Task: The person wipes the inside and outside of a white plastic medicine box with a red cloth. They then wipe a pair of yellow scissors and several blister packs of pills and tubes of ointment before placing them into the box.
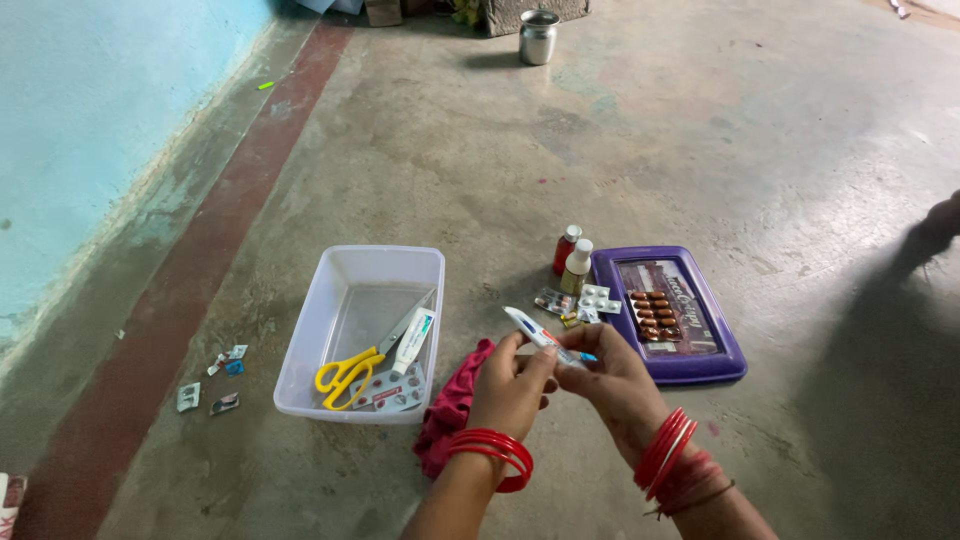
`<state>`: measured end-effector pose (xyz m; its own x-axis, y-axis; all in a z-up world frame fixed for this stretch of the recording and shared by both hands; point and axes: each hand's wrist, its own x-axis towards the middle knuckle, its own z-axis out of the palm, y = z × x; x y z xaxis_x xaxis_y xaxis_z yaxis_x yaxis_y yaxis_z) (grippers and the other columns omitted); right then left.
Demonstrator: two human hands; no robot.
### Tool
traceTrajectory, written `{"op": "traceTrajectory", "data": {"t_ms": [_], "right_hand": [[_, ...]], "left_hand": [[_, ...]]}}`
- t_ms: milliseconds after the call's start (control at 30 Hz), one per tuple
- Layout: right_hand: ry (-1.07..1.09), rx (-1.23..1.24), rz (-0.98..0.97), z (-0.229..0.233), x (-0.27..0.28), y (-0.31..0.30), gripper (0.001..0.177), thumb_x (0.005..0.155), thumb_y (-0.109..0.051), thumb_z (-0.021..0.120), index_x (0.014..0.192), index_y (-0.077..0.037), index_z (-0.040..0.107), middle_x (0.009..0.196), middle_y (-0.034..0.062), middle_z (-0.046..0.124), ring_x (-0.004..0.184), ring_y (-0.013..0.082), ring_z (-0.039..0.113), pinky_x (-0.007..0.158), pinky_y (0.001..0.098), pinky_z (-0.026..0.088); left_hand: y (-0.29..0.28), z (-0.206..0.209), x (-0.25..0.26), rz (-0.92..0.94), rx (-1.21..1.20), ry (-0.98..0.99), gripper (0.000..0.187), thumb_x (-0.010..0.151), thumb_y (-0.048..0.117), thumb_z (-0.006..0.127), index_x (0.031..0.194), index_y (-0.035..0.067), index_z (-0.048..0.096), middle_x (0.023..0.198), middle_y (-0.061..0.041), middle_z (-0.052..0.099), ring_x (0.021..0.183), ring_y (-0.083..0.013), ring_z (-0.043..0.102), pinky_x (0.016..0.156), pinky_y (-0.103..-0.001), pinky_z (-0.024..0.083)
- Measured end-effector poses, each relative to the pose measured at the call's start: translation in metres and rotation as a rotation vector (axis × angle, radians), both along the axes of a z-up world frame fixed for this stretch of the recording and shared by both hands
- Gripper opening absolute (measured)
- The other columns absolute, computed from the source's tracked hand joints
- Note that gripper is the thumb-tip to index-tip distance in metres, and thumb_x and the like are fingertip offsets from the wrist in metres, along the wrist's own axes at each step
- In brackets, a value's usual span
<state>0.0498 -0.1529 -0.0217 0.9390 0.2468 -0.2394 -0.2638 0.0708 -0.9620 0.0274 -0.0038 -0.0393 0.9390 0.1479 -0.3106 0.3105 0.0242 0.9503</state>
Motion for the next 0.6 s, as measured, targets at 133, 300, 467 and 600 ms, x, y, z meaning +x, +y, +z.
{"op": "traceTrajectory", "data": {"t_ms": [133, 300, 467, 600], "right_hand": [[0.023, -0.091, 0.066, 0.012, -0.010, 0.027, 0.064, 0.078, -0.006, 0.076, 0.137, -0.003, 0.052, 0.134, 0.0111, 0.062, 0.123, 0.0252, 0.064, 0.099, 0.0408, 0.057], [-0.032, -0.014, 0.188, 0.016, -0.011, 0.044, 0.076, 0.081, -0.015, 0.074, 0.152, -0.013, 0.046, 0.159, 0.0086, 0.044, 0.137, 0.0189, 0.053, 0.106, 0.0382, 0.052], [0.113, 0.010, 0.134, -0.009, -0.008, 0.049, 0.063, 0.082, -0.017, 0.072, 0.141, -0.005, 0.056, 0.139, 0.0132, 0.065, 0.120, 0.0257, 0.069, 0.097, 0.0395, 0.056], [0.290, -0.139, -0.004, -0.034, 0.001, 0.043, 0.048, 0.087, -0.021, 0.072, 0.133, -0.006, 0.063, 0.125, 0.0073, 0.073, 0.108, 0.0198, 0.070, 0.092, 0.0369, 0.057]], "left_hand": [[0.014, 0.001, 0.010, 0.050, -0.131, -0.090, 0.038, 0.092, 0.015, 0.058, 0.125, -0.002, 0.067, 0.083, -0.009, 0.067, 0.069, -0.0144, 0.061, 0.058, -0.030, 0.050], [0.087, -0.020, 0.034, 0.291, 0.144, -0.185, 0.046, 0.090, 0.012, 0.057, 0.135, 0.005, 0.066, 0.077, -0.006, 0.063, 0.063, -0.0122, 0.056, 0.056, -0.030, 0.048], [0.172, -0.049, 0.046, 0.308, 0.586, 0.041, 0.039, 0.087, 0.017, 0.061, 0.125, 0.018, 0.073, 0.095, -0.010, 0.080, 0.086, -0.0241, 0.077, 0.078, -0.037, 0.057], [0.177, -0.078, 0.064, 0.118, 0.750, 0.149, 0.036, 0.086, 0.020, 0.066, 0.121, 0.021, 0.075, 0.107, -0.011, 0.079, 0.101, -0.0296, 0.074, 0.090, -0.040, 0.057]]}}
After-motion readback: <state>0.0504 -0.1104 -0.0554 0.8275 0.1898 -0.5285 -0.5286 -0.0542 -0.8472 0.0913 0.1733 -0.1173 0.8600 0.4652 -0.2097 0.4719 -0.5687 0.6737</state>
